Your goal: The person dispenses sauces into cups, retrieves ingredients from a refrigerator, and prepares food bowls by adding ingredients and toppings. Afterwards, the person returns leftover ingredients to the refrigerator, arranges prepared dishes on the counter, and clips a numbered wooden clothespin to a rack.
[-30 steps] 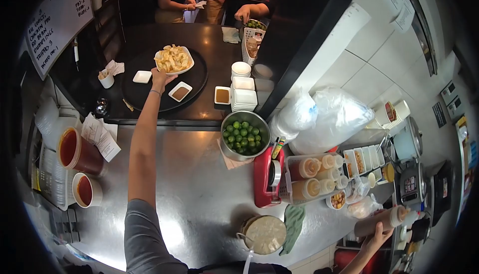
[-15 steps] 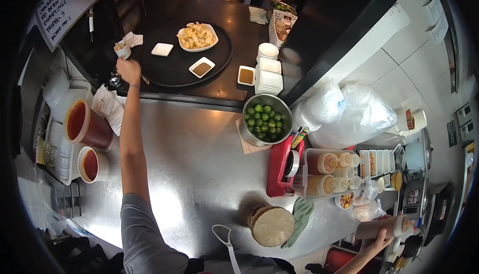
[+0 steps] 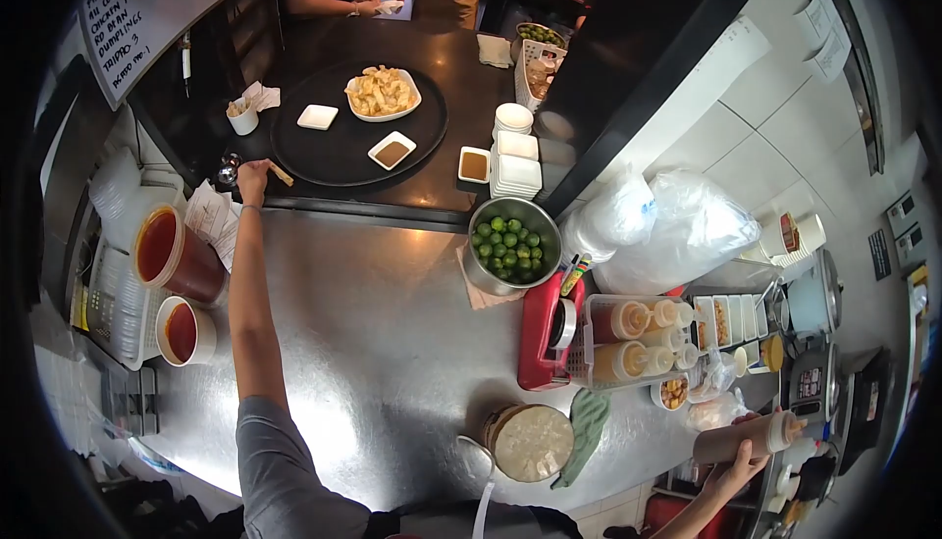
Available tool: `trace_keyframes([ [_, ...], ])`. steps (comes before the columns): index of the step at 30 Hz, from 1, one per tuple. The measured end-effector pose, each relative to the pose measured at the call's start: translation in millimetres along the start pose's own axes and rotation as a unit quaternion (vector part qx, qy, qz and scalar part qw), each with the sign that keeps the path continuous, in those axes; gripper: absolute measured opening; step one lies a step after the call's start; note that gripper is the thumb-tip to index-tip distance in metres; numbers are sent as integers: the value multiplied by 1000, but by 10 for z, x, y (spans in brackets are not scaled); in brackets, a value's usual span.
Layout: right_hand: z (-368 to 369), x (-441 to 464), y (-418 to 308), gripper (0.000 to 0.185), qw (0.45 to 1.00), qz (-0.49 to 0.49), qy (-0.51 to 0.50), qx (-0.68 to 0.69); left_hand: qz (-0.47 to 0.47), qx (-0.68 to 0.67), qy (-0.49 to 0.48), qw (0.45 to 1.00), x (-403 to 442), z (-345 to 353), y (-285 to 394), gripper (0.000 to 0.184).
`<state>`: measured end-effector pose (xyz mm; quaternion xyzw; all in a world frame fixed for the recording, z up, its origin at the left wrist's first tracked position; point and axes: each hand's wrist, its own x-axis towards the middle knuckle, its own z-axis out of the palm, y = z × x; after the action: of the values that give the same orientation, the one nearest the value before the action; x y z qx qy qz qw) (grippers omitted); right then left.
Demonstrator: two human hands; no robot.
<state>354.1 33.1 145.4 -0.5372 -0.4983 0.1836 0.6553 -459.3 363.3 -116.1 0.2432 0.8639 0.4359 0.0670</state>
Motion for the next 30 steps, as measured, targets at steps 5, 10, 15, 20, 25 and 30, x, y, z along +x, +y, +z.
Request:
trace_keyframes([
  [5, -73, -16, 53, 71, 1000, 11, 18, -3, 121, -223, -24, 967, -296, -420, 568, 21],
  [10, -62, -39, 33, 71, 999, 20, 30, 11, 195, -301, -131, 924, -435, -487, 1310, 26],
  [15, -7, -43, -22, 73, 1000, -1, 11, 10, 350, -174, -174, 904, -648, -258, 1848, 17],
  [20, -8, -76, -94, 78, 1000, 0, 29, 1, 454, -77, -144, 876, -793, 108, 2107, 12],
  [25, -56, -118, -98, 78, 999, -8, 42, -27, 485, 64, -139, 861, -701, 553, 2063, 8],
  [30, -126, -110, -117, 72, 996, 22, 73, -47, 461, 54, -156, 872, -740, 767, 1851, 24],
])
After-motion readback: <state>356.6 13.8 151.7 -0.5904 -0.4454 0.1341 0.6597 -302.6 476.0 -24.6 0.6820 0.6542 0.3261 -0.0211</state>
